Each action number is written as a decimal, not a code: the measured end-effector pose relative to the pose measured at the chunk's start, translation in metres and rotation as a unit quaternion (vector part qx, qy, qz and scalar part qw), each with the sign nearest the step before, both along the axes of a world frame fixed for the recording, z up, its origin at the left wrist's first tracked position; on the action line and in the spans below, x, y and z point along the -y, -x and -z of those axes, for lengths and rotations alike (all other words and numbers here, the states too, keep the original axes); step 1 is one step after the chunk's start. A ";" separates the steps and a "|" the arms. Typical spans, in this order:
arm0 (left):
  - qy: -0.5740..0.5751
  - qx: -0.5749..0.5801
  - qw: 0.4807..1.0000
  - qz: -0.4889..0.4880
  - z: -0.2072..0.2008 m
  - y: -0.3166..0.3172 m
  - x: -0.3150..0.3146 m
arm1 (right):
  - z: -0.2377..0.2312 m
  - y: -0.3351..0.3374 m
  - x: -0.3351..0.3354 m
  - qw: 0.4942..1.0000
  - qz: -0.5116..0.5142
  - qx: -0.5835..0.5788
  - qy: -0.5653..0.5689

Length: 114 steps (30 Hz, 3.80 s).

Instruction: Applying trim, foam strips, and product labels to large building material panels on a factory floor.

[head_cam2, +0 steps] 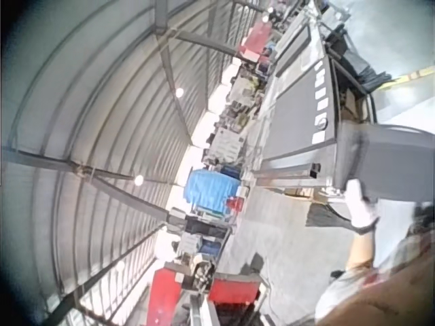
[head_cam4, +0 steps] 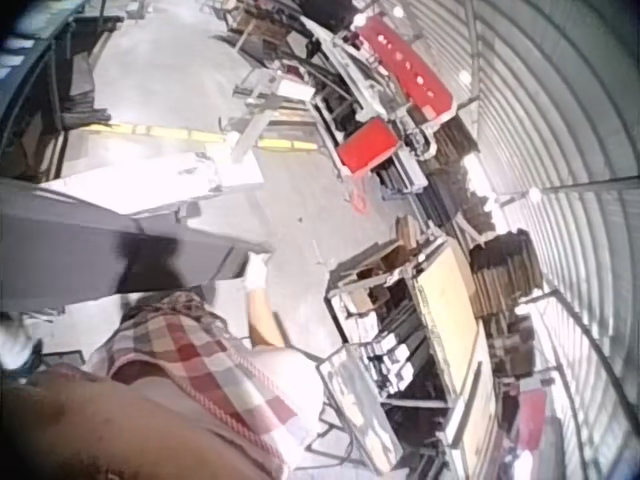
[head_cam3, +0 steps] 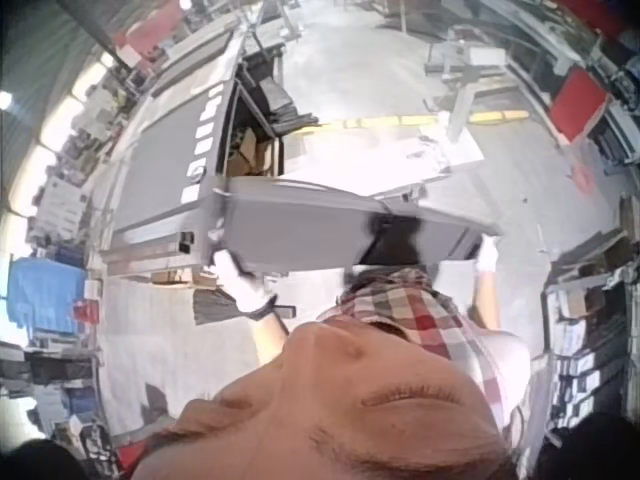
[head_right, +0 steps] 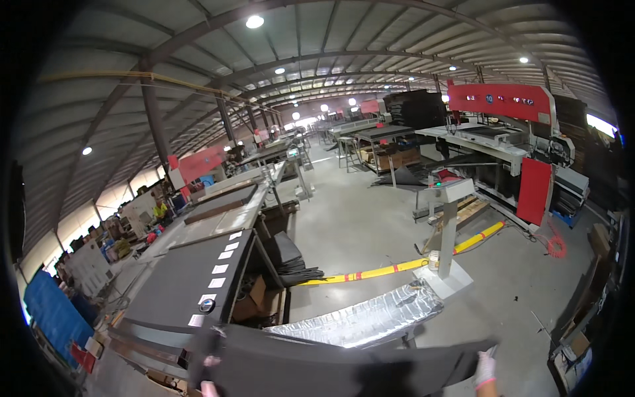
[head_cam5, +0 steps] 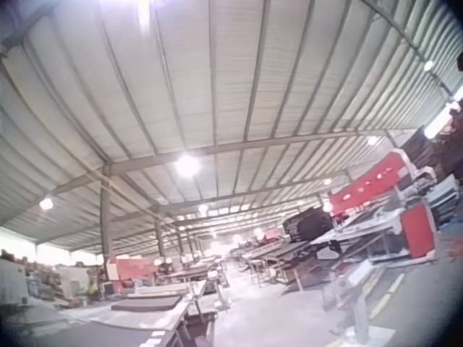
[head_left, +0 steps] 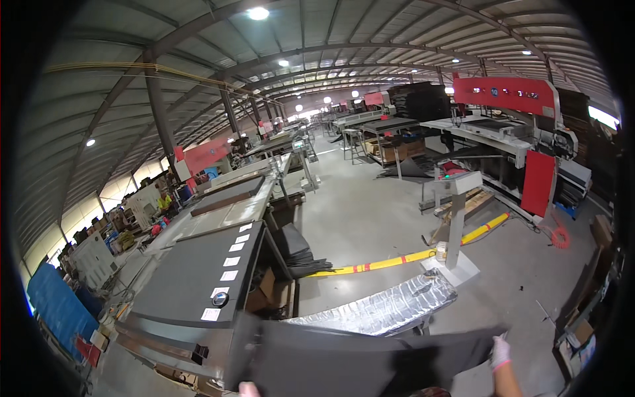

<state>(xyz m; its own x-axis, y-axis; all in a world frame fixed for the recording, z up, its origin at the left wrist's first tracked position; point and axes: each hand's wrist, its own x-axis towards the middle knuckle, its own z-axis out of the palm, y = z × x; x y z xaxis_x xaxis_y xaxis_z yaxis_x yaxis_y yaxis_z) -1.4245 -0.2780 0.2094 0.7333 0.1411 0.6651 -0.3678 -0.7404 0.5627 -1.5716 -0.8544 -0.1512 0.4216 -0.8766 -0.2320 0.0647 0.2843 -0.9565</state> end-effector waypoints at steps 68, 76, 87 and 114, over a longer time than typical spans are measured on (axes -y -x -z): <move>0.390 -0.112 0.888 0.216 0.017 -0.116 0.004 | -0.368 -0.332 -0.308 0.480 -0.827 0.033 0.291; 0.732 -0.033 0.604 0.313 0.013 -0.276 -0.237 | -0.265 -0.348 -0.408 0.604 -0.676 -0.045 0.419; 0.863 0.008 0.464 0.198 0.165 -0.410 -0.373 | -0.347 -0.499 -0.607 0.366 -0.583 -0.046 0.724; 0.609 -0.376 0.675 0.178 0.194 -0.168 -0.380 | -0.207 -0.536 -0.957 -0.175 -0.446 0.219 0.850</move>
<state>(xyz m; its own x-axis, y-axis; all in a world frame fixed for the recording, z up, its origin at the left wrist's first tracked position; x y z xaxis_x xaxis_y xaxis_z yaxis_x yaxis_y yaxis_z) -1.2562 0.1021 0.0153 0.9305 -0.0263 -0.3654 0.3287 0.5007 0.8008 -1.0351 0.1025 0.0559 -0.0914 0.9445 -0.3155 0.8350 0.2454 0.4926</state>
